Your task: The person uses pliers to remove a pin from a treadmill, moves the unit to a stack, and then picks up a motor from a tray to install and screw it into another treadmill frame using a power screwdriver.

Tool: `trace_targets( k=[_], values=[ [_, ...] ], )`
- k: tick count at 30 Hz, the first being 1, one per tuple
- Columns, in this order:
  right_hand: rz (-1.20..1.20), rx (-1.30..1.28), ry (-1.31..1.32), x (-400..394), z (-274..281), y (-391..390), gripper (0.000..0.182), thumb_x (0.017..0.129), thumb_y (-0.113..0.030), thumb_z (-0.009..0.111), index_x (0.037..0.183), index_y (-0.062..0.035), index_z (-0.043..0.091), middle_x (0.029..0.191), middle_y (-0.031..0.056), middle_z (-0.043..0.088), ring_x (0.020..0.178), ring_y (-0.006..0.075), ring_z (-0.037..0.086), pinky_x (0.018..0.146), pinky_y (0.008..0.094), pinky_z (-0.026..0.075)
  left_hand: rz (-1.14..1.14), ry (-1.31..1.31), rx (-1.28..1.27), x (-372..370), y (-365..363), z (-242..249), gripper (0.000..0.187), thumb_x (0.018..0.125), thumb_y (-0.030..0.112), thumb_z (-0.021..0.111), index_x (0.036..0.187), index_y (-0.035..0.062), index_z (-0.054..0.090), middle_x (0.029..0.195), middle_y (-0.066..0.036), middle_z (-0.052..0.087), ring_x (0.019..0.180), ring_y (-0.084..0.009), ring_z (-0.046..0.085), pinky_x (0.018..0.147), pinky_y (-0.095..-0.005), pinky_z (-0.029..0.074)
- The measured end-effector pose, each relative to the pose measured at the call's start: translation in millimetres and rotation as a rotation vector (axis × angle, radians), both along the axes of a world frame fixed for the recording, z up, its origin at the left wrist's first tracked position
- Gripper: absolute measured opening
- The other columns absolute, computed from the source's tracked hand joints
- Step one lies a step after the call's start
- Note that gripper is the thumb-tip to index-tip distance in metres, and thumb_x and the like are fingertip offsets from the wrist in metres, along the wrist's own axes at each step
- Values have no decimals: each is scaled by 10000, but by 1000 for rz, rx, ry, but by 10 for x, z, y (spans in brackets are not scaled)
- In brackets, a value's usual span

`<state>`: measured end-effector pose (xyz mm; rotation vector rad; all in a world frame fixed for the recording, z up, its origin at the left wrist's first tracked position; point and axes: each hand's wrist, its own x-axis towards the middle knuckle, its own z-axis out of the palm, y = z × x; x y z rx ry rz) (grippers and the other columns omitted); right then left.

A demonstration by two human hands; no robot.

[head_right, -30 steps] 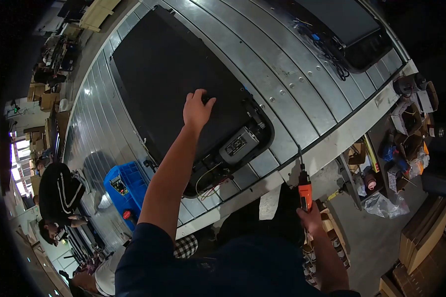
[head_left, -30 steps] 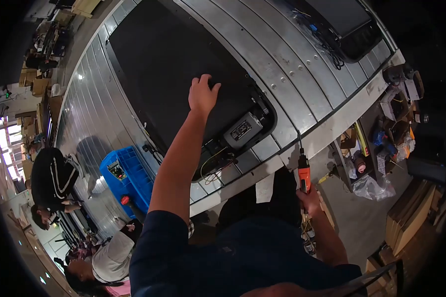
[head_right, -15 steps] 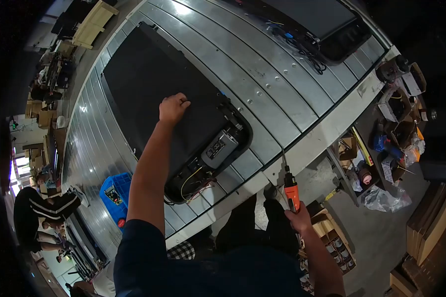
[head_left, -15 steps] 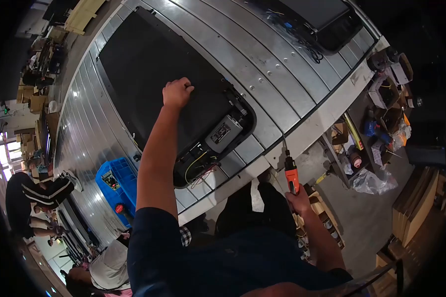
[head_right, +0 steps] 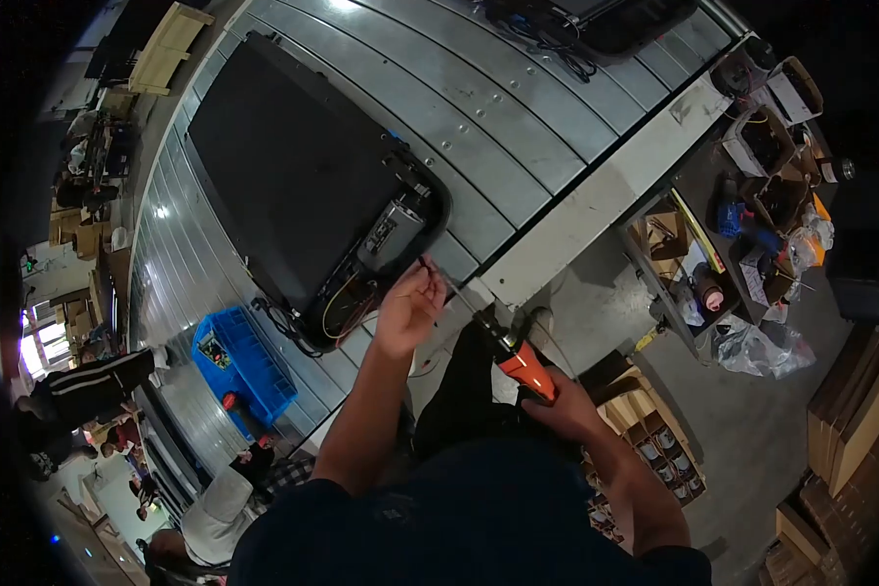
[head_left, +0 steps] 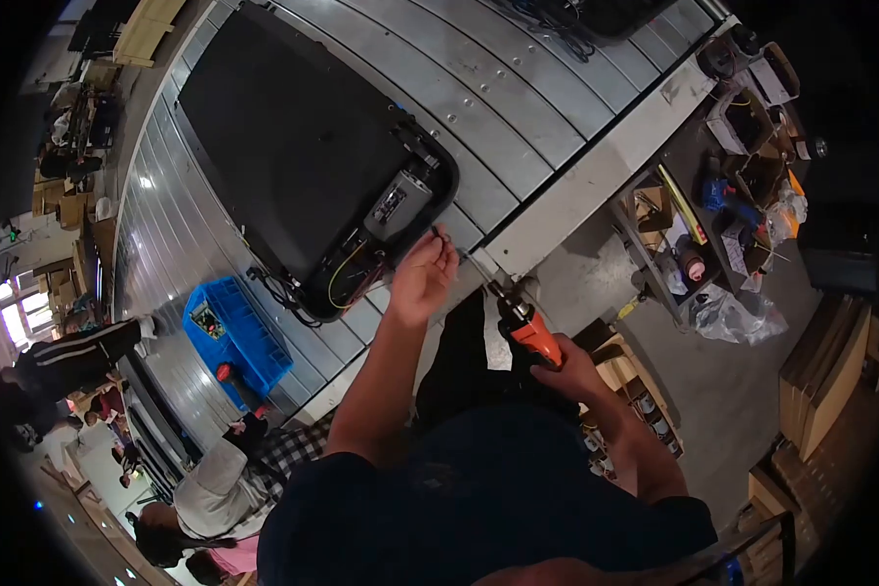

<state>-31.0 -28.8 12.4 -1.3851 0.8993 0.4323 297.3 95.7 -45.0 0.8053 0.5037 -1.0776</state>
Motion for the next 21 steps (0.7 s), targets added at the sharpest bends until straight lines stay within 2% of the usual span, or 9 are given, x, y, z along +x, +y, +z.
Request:
trace_targets(
  k=[1,2,5,12,15,20,21],
  values=[
    [41,2,2,33,101,-11,633,864,-322,856,1381,-70,589,1166,145,739,1069,268,719,951,409,545,-4,4,-31,-124,6,-8,141,1050,116,641,1184,92,676,1062,-2,707,1019,-167,681,962,-346,570],
    [140,-50,65,42,158,-23,681,860,-363,852,1415,-90,568,1177,183,744,1073,333,734,939,437,558,-8,5,-62,-221,14,-10,142,1057,133,640,1189,94,673,1066,-3,709,1025,-171,680,964,-356,571],
    [166,-110,47,-17,150,52,703,858,-397,841,1428,-103,552,1169,206,741,1068,368,733,935,459,560,19,29,-66,-378,67,39,151,1071,176,640,1193,91,666,1074,-12,710,1037,-187,683,990,-388,571],
    [165,-168,87,-131,107,165,702,866,-416,823,1431,-114,535,1176,233,736,1089,407,724,939,492,558,53,24,-9,-505,166,204,160,1091,212,623,1185,86,655,1090,-40,703,1082,-232,689,1060,-452,560],
    [177,-257,125,-114,149,228,698,868,-418,822,1428,-121,529,1179,237,735,1088,428,719,931,499,563,23,-17,-5,-501,205,179,160,1083,213,646,1169,80,664,1108,-41,705,1132,-236,674,1075,-459,554],
    [177,-446,171,-163,33,424,687,877,-412,832,1424,-130,527,1152,231,745,1100,442,713,924,502,566,-37,-82,16,-498,264,136,190,1084,234,649,1190,76,647,1122,-44,698,1126,-240,679,1075,-453,554],
    [159,-377,157,-139,93,415,675,879,-394,833,1422,-128,534,1145,221,744,1083,417,722,918,492,567,-49,-86,13,-473,271,140,196,1085,238,646,1194,75,644,1122,-45,697,1125,-240,680,1075,-452,554]
  ],
)
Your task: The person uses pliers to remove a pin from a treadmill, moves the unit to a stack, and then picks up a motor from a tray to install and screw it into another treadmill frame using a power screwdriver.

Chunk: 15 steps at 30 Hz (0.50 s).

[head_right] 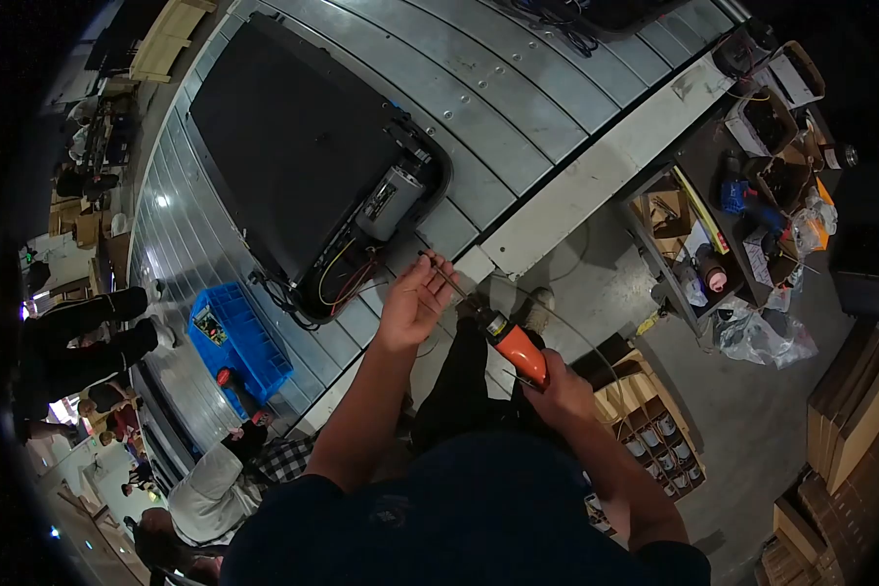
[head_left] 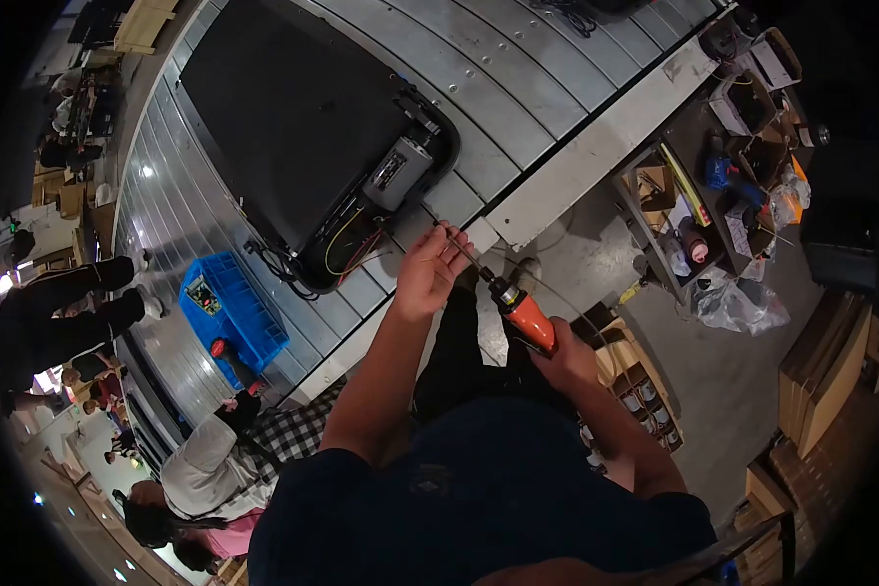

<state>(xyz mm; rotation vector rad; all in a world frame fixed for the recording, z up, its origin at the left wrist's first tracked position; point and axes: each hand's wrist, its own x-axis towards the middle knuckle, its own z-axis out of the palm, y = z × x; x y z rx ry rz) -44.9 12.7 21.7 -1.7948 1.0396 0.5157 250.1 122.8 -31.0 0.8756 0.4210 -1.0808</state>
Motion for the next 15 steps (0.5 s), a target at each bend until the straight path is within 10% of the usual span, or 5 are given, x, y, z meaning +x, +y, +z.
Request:
trace_targets(
  k=[8,15],
  values=[
    [-137,495,-202,-54,-169,96,641,876,-336,869,1385,-72,582,1129,100,722,1040,198,676,953,385,534,-91,61,-92,45,94,-17,206,1122,295,570,1212,116,621,1113,-38,676,1107,-237,676,1052,-462,555],
    [-81,350,-59,306,-455,9,710,876,-449,846,1403,-67,562,1205,194,735,1117,337,713,969,438,537,-71,74,49,226,107,-617,238,1116,311,584,1236,117,650,1118,-25,693,1130,-234,665,1060,-458,540]
  ],
)
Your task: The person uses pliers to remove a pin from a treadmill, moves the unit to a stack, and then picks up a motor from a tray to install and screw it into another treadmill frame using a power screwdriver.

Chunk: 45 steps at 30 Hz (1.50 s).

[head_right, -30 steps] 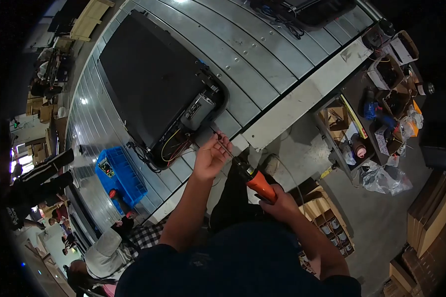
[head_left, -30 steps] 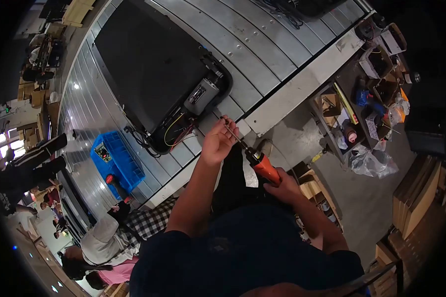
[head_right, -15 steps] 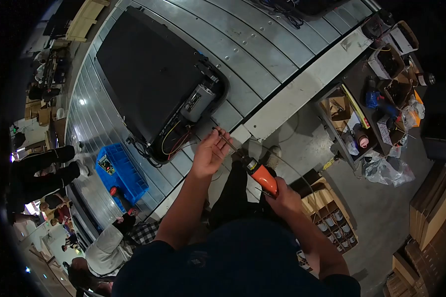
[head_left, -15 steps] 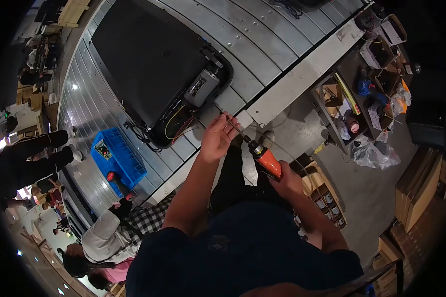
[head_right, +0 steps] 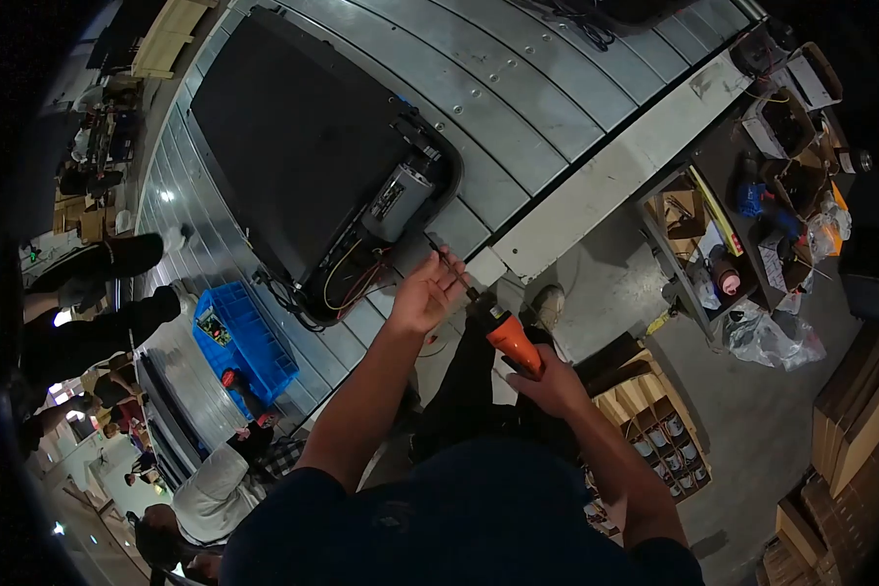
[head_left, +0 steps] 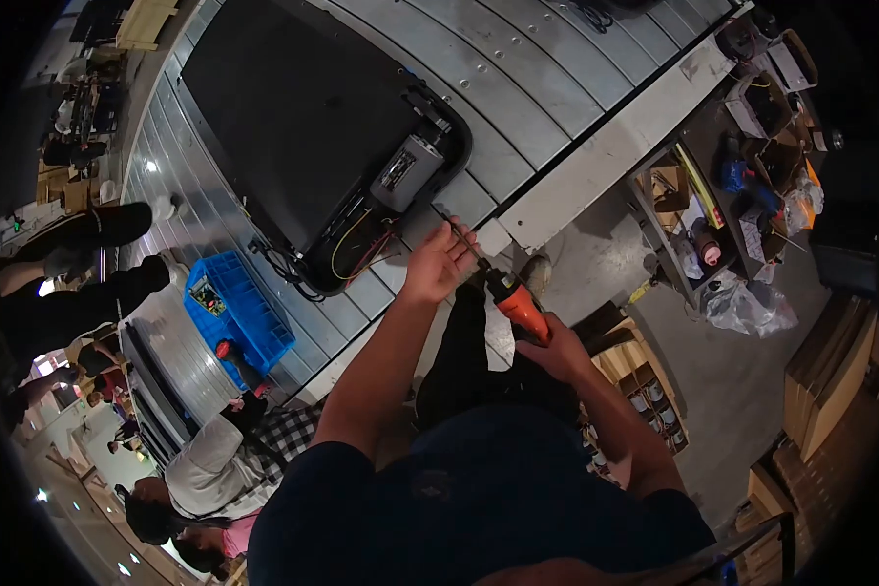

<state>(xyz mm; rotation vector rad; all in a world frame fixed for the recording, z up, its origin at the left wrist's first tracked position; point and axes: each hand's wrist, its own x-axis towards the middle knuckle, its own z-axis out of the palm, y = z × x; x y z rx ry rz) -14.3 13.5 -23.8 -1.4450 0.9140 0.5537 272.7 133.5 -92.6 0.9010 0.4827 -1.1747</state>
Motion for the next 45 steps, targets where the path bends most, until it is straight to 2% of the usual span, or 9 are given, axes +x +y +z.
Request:
trace_targets(
  k=[12,15,16,18,21,22,29,34,45],
  values=[
    [36,-42,-28,529,-426,-29,714,889,-491,830,1405,-80,556,1205,180,743,1114,328,723,968,432,551,124,29,149,319,-50,-159,288,1097,288,621,1275,62,632,1146,-64,694,1094,-255,677,1018,-398,543],
    [8,228,61,580,-621,-214,617,922,-405,822,1381,-69,581,1123,132,736,1029,266,714,928,396,555,-97,-320,504,59,48,165,239,1069,226,656,1228,47,652,1154,-68,694,1043,-240,675,971,-355,531],
    [-43,479,141,567,-629,-358,569,939,-358,814,1369,-61,590,1083,116,722,986,246,700,899,383,552,-72,-770,500,-3,96,230,259,988,127,715,1216,25,647,1137,-105,688,1025,-270,655,952,-364,511],
    [-67,115,-111,438,-897,-98,414,983,-234,776,1319,-49,619,897,38,651,771,149,634,698,325,529,-382,-1646,717,271,188,621,383,898,72,766,1249,11,625,1156,-146,672,1082,-332,629,981,-413,498],
    [-141,393,81,757,-587,-194,404,974,-206,786,1309,-45,626,844,5,615,708,109,582,629,304,490,-568,-1884,968,788,7,753,666,805,131,833,1417,56,581,1422,-200,542,1314,-434,507,1098,-528,440],
    [-67,137,-57,717,-732,-69,391,972,-211,791,1297,-54,640,845,-5,608,714,97,568,640,292,485,-771,-1832,1039,912,43,658,888,771,199,885,1560,115,484,1514,-223,448,1370,-455,456,1149,-550,410],
    [-32,73,-72,710,-825,-125,353,975,-130,775,1295,-62,641,824,-24,584,680,80,525,613,270,451,-1063,-1607,858,1339,294,579,1040,837,160,878,1682,357,305,1552,-201,403,1378,-466,456,1149,-553,451],
    [-257,379,13,599,-879,20,369,981,-100,756,1325,-62,629,824,-33,577,667,78,528,589,278,443,-1093,-1591,798,1426,302,623,1001,847,131,849,1670,353,324,1510,-209,433,1353,-448,489,1132,-521,473],
    [-139,272,-3,557,-967,-75,458,975,-174,768,1386,-65,599,835,-32,603,674,70,550,601,264,467,-1025,-1400,706,1521,371,602,972,859,59,809,1660,358,346,1528,-188,414,1354,-439,500,1149,-495,476]
  ],
)
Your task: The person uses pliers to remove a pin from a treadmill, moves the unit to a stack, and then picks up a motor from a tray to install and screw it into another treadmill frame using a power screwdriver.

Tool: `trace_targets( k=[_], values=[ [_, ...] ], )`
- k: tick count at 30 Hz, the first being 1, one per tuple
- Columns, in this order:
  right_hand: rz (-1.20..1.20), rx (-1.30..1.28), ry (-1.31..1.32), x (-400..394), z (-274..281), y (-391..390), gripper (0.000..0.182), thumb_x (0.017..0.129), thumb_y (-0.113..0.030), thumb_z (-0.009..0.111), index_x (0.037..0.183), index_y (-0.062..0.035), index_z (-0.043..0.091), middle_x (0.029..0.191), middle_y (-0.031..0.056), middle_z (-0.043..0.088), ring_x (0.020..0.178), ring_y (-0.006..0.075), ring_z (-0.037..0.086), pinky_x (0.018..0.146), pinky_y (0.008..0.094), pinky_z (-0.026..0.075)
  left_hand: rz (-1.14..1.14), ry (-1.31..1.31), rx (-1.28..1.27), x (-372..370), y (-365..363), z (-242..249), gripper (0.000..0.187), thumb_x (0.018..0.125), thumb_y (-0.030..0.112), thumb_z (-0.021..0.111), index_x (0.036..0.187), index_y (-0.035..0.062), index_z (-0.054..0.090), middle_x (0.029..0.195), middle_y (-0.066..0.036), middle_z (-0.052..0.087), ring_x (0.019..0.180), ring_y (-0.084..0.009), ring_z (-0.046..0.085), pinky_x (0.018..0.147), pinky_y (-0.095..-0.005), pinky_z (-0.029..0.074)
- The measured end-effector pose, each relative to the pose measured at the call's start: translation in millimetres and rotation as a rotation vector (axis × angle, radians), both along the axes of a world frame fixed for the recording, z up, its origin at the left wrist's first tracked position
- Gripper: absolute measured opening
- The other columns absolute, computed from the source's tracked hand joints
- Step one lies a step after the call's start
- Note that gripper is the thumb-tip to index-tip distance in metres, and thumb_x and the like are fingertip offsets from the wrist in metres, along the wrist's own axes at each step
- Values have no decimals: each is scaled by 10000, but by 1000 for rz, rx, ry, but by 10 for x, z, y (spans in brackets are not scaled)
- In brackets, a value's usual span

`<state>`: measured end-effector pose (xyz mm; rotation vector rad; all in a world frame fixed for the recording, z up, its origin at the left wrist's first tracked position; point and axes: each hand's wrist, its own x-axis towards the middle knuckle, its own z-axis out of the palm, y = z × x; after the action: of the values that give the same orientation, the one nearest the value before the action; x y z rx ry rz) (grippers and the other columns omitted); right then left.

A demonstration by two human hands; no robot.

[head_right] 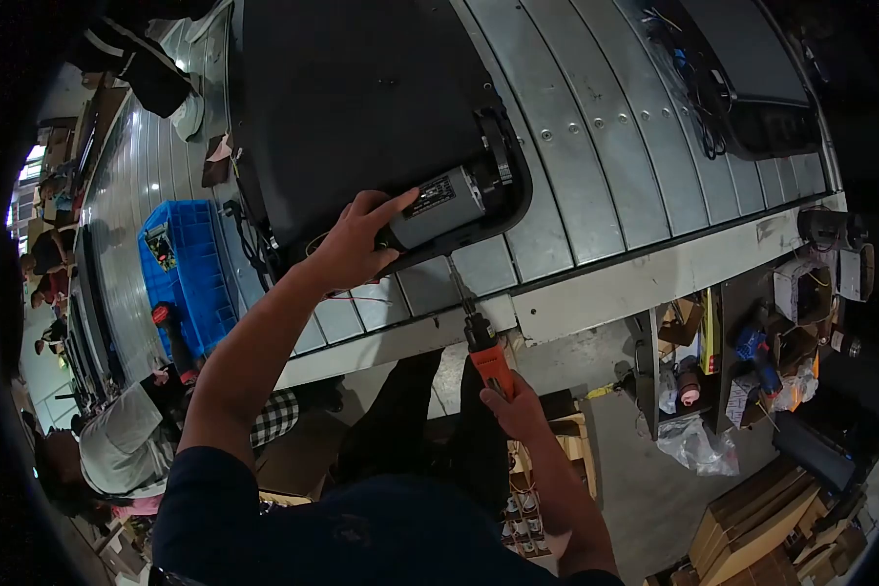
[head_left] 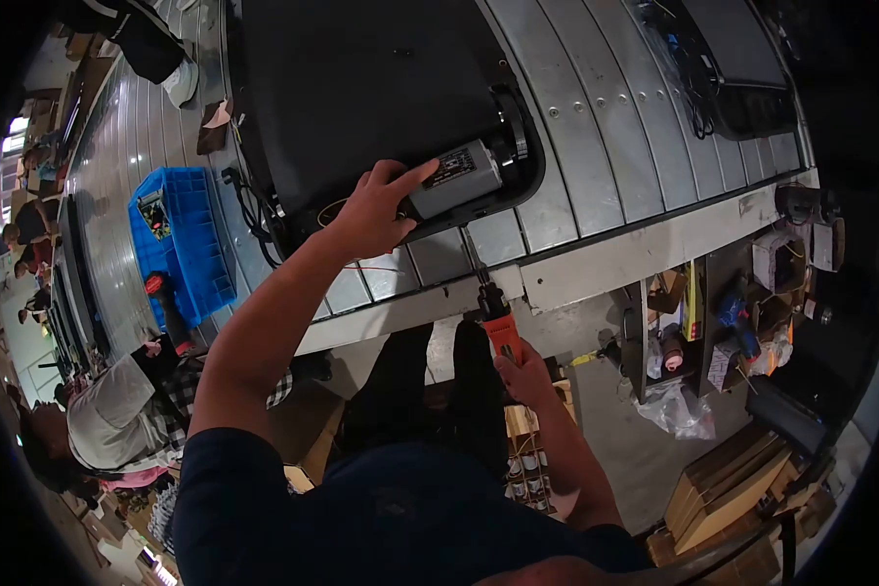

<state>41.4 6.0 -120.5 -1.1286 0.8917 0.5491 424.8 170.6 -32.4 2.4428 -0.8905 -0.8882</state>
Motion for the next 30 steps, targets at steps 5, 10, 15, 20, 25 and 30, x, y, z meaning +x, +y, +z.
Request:
trace_targets(
  k=[5,10,15,20,25,30],
  values=[
    [40,-71,-109,-123,-242,45,486,961,-247,805,1369,-75,605,834,-42,595,681,60,542,604,260,463,32,-153,-55,-161,-42,-93,950,851,87,819,1655,319,370,1553,-217,435,1357,-450,506,1162,-520,438],
    [38,-69,-104,-111,-231,59,465,929,-313,847,1263,-71,632,957,-4,635,872,113,586,805,319,501,-18,-306,-96,-224,-67,-189,907,846,101,826,1634,240,399,1526,-238,469,1339,-439,521,1143,-545,428],
    [74,-131,-132,-21,-136,59,502,925,-310,857,1303,-73,629,984,-21,636,889,99,587,797,302,507,-79,-517,-48,-371,-102,-240,889,847,96,810,1624,213,394,1501,-257,473,1315,-450,520,1141,-576,417],
    [107,-155,-116,-14,-108,33,484,919,-288,862,1283,-65,635,1042,-4,649,968,116,594,877,323,510,-98,-547,-16,-390,-106,-272,850,865,140,789,1617,202,398,1497,-258,470,1334,-450,500,1161,-583,396],
    [95,-126,-146,26,-35,-55,444,929,-257,852,1265,-61,637,1035,-3,654,967,121,597,878,318,512,36,-426,-65,-337,-509,-161,937,778,357,874,1562,92,433,1512,-229,469,1376,-463,467,1171,-581,381],
    [116,-120,-106,45,-70,-69,506,922,-325,847,1310,-76,638,1057,31,673,983,151,621,910,343,518,180,-610,27,-522,-1009,-314,1057,664,507,934,1492,39,474,1447,-191,500,1362,-415,485,1162,-549,394]
  ],
)
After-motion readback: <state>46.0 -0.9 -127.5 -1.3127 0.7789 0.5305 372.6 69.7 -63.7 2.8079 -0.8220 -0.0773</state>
